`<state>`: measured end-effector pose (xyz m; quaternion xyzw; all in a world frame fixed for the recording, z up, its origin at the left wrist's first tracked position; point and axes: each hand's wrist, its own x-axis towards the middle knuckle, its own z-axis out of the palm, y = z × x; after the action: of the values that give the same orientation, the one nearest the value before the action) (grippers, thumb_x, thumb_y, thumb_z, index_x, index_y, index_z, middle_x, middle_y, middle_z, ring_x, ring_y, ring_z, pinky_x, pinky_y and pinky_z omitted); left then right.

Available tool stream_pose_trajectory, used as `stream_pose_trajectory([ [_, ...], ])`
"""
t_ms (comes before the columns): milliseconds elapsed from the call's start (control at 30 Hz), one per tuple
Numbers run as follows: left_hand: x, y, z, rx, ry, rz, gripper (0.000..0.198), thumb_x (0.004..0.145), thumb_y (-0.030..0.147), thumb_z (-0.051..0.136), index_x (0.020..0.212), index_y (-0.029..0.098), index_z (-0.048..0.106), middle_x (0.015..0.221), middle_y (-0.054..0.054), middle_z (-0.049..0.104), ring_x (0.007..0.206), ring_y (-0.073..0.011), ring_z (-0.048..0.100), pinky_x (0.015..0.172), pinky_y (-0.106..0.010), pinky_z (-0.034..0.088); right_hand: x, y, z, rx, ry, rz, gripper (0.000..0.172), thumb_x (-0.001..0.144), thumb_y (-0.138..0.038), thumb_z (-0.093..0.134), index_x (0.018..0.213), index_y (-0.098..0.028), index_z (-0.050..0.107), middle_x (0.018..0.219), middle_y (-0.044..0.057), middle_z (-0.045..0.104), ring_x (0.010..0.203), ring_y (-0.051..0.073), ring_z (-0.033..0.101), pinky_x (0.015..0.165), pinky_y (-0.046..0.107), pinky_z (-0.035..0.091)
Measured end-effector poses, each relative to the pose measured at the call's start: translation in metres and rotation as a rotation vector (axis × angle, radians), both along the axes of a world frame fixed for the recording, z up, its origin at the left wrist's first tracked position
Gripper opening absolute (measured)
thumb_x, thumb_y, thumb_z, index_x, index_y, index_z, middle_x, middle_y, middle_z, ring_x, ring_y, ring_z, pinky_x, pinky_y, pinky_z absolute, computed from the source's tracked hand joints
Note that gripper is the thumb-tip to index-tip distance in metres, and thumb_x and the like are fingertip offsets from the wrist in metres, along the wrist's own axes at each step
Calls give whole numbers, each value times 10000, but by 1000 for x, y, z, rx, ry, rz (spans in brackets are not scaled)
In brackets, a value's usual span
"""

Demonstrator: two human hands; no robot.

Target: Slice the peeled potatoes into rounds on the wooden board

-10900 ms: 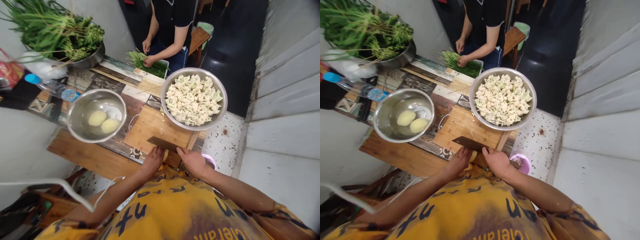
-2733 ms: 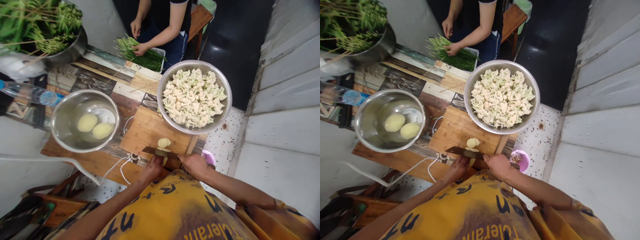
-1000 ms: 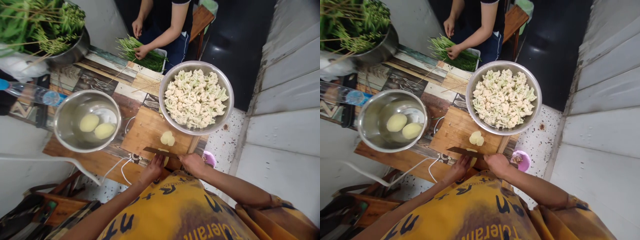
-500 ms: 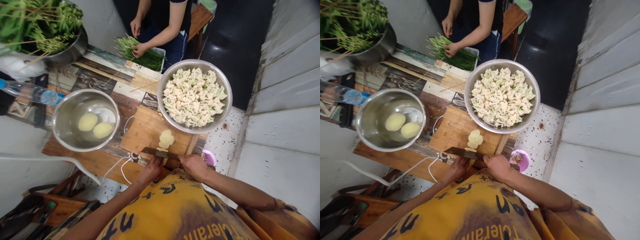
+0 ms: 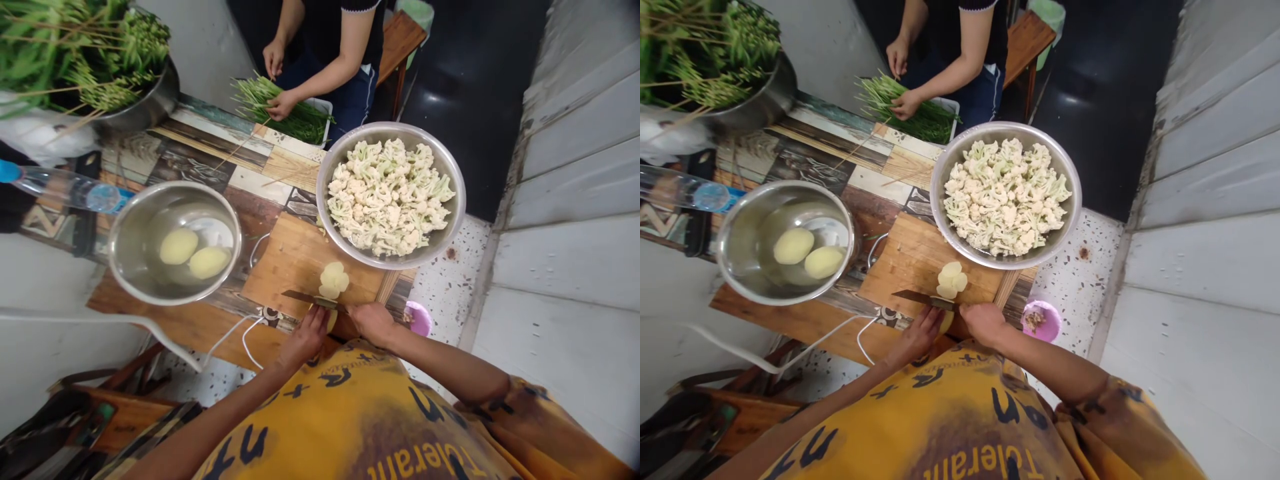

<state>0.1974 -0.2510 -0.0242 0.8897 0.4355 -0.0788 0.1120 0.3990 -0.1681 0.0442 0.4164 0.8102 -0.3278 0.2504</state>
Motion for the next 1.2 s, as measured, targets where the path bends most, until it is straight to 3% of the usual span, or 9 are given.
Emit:
stream_pose_trajectory([
  [100,1,-1,0,2,-19,31,497,818,127,410,1315,136,408,1325,-159,439,1243,-267,379,967,-368,393,-2,-1,-2,-12,-2,-14,252,893,-185,328,1007,-157,551,838,105,682,767,205,643,619,273,431],
  [267,3,-2,5,-83,27,47,465,826,86,404,1279,179,456,1225,-154,518,1143,-257,471,880,-347,461,14,-12,21,13,81,-27,241,872,-172,353,1007,-146,551,900,120,668,807,202,619,667,272,411],
  [433,3,-3,7,-84,46,44,444,830,77,396,1251,178,490,1191,-148,542,1148,-253,468,866,-333,472,27,-15,35,19,58,-25,214,882,-192,360,936,-169,566,832,87,675,722,192,619,591,256,370],
  [767,-2,-7,-3,-6,-15,23,470,822,79,406,1280,170,458,1225,-143,535,1162,-248,465,911,-345,441,28,-14,30,23,23,15,201,880,-190,368,920,-162,564,770,77,674,686,190,628,543,250,354],
  [1067,-1,-6,-3,88,-36,6,461,829,118,395,1288,133,444,1301,-155,468,1215,-271,413,943,-363,410,-3,-3,-4,-1,-12,-12,245,891,-203,339,992,-159,559,824,92,684,733,201,641,584,258,403],
  [1200,1,-5,1,77,-18,35,417,835,113,401,1240,145,494,1238,-142,525,1161,-253,464,933,-364,422,7,-10,5,38,54,-29,230,884,-179,348,966,-151,561,837,90,677,742,193,633,603,253,397],
])
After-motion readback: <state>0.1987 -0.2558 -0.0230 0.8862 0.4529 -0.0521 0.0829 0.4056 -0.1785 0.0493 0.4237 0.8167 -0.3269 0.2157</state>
